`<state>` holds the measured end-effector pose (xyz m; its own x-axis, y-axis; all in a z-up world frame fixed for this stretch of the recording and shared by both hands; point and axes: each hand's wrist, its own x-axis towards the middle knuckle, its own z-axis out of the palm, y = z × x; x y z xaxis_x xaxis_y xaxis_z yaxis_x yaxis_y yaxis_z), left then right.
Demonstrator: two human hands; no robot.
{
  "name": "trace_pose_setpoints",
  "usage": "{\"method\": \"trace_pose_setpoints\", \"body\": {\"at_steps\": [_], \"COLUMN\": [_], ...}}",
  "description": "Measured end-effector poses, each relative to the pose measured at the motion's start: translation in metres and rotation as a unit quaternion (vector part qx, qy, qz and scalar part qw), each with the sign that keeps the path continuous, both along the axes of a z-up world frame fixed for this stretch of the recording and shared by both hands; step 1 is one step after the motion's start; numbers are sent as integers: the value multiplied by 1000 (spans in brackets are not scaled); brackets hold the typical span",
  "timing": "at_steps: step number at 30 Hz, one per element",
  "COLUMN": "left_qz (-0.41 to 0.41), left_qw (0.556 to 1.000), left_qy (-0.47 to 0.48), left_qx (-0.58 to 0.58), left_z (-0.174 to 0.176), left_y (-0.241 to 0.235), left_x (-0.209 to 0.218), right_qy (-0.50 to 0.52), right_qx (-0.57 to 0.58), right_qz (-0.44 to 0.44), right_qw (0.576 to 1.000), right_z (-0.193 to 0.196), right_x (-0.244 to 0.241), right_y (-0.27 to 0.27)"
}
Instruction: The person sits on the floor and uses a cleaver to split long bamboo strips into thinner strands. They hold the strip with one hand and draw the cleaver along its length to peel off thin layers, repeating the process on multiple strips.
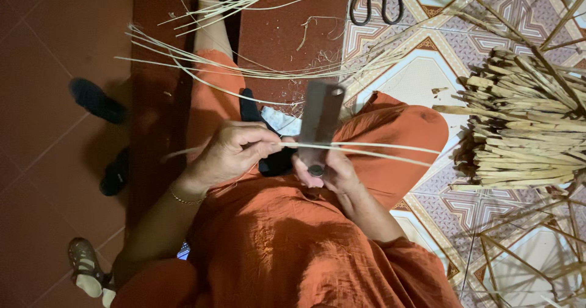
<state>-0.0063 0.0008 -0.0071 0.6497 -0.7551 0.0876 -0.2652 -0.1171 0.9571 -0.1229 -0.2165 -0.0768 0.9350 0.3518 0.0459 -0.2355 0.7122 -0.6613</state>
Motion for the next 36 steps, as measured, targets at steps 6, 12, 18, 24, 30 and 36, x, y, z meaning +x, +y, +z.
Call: {"method": "trace_pose_setpoints", "body": {"at_steps": [6,12,18,24,30,36], "left_qz": [-19,-1,129,70,-41,3], "left_qw": [999,985,887,966,972,925], "left_qy": [-31,-164,-438,-224,182,345], "left_qx": [-22,-53,-70,-109,-142,-161], "left_z": [1,22,69,43,-2,-23], "left_y": [-8,-28,-26,-25,-38,-32], "left_x": [3,17,39,28,28,13], "right_qy": [0,-16,-114,-152,-339,-364], "right_qx": [-16,-84,-132,-225,-478,-628], "right_qz": [-11,-64,-136,-250,-241,-273], "right_qw": [1000,994,975,929,774,631], "right_z": [7,16,16,42,64,65], "right_x": [10,18,45,83,105,96], "right_y": [8,-14,-74,-95,-66,-37]}}
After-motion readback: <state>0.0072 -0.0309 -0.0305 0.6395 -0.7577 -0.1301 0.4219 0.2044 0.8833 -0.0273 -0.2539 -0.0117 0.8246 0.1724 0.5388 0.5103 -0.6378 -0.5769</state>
